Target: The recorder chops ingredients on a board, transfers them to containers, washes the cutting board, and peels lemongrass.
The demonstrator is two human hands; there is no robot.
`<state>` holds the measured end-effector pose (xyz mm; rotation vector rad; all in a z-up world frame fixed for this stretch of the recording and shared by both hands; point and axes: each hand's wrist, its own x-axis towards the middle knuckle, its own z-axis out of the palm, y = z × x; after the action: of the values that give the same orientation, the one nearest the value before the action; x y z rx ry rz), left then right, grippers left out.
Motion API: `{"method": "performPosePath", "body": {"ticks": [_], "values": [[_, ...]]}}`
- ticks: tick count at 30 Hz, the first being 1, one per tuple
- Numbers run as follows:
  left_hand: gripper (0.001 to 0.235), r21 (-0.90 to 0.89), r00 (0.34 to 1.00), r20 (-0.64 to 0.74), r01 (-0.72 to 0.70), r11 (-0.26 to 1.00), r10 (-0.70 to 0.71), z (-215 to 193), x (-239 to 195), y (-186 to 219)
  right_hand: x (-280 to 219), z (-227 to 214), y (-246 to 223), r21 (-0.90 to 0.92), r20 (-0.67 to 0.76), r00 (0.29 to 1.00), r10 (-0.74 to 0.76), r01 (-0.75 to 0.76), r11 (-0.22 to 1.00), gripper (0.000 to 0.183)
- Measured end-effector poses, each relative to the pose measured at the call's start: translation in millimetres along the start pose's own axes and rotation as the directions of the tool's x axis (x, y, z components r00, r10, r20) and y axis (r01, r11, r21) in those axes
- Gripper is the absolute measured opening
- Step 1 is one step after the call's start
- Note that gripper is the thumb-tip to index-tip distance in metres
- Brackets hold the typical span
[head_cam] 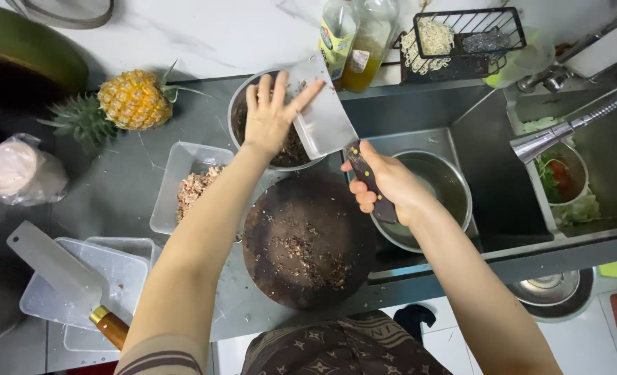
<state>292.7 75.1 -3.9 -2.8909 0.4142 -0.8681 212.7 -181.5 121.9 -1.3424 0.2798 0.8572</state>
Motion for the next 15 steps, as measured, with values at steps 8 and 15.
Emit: {"method": "performPosePath", "body": {"ticks": [8, 15], "values": [[0.087, -0.043, 0.938, 0.160, 0.318, 0.947, -0.308, 42.9, 3.0, -3.9, -22.1, -10.9, 9.3, -0.038, -0.067, 0.998, 0.009, -0.011, 0.999, 0.050], [0.062, -0.606, 0.477, 0.784, 0.456, -0.651, -0.396, 86.3, 13.1, -26.2, -10.2, -2.4, 23.5, -0.243, -0.183, 0.968, -0.171, 0.124, 0.962, 0.049]]}}
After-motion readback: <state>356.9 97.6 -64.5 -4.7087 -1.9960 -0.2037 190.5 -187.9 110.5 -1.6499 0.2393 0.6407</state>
